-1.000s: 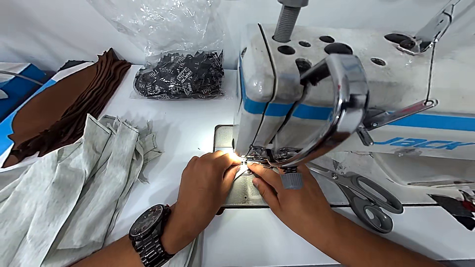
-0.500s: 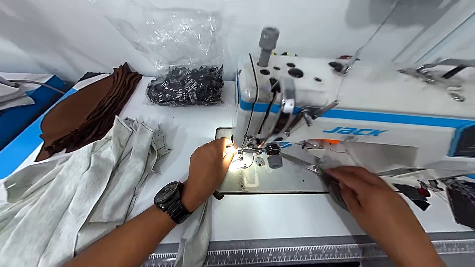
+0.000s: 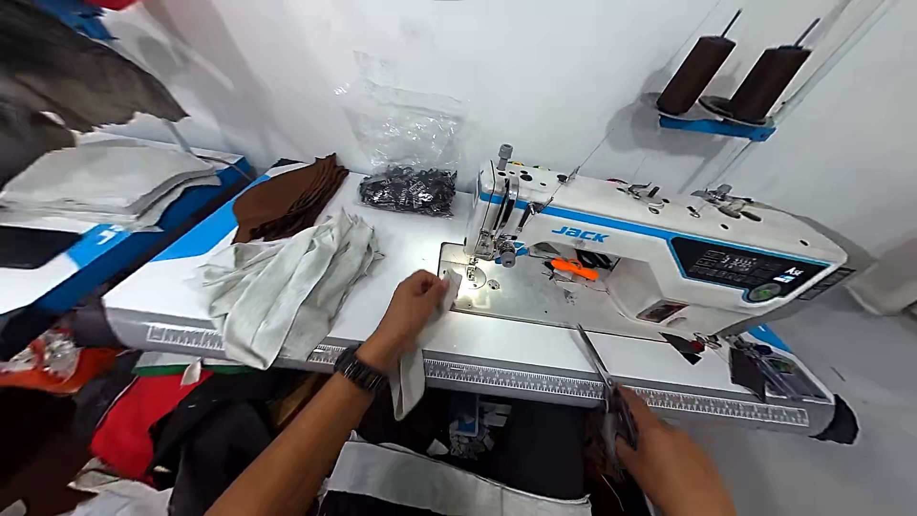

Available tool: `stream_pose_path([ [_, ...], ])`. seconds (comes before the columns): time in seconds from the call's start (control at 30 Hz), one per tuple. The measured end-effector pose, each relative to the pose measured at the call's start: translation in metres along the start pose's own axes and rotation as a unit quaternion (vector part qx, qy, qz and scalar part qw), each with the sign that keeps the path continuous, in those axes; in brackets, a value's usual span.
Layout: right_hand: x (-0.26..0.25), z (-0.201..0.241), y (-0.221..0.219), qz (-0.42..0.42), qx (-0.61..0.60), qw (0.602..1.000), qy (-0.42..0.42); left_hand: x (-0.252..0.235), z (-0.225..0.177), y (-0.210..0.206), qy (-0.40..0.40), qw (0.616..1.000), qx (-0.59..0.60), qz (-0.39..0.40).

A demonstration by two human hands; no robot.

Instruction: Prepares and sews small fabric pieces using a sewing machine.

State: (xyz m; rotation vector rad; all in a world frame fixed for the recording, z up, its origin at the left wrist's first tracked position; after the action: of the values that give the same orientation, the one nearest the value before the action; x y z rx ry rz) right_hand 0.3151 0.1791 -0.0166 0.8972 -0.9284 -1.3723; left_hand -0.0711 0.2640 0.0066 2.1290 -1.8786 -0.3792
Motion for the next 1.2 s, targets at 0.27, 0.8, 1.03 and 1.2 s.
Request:
stream_pose_path([
  [0.27,0.092,0.07,-0.083,0.22,-0.663,0.685,0.205,0.149,0.024,-0.001,0.12,0.943,0.309,-0.021],
  [0.8,0.117,0.18,-0.108,0.202,-0.567,0.768,0.218,0.186,0.006,0.009,-0.026,0.973,0.168,-0.155],
  [1.03,0.118,0.178,-0.111,0.156,-0.55,0.79,0.221,0.186,0.009,0.006,-0.023,0.975,0.168,-0.145],
  [1.2,0.12,0.173,-0.111,0.134,-0.536,0.805,0.216,0.185,0.012,0.005,0.007,0.972,0.196,-0.126],
])
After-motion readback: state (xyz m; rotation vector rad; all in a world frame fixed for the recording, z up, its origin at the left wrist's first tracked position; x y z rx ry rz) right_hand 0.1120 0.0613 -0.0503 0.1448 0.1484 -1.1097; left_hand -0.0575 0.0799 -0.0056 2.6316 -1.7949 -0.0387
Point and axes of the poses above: each hand's wrist, its own x-axis away from the middle knuckle, its own y-axis out of the back of the hand, z = x × y, the point moved 8 cm from there along -x, towards the middle knuckle, and after that the axes turned 11 degrees about -x, right-handed, at the moved point
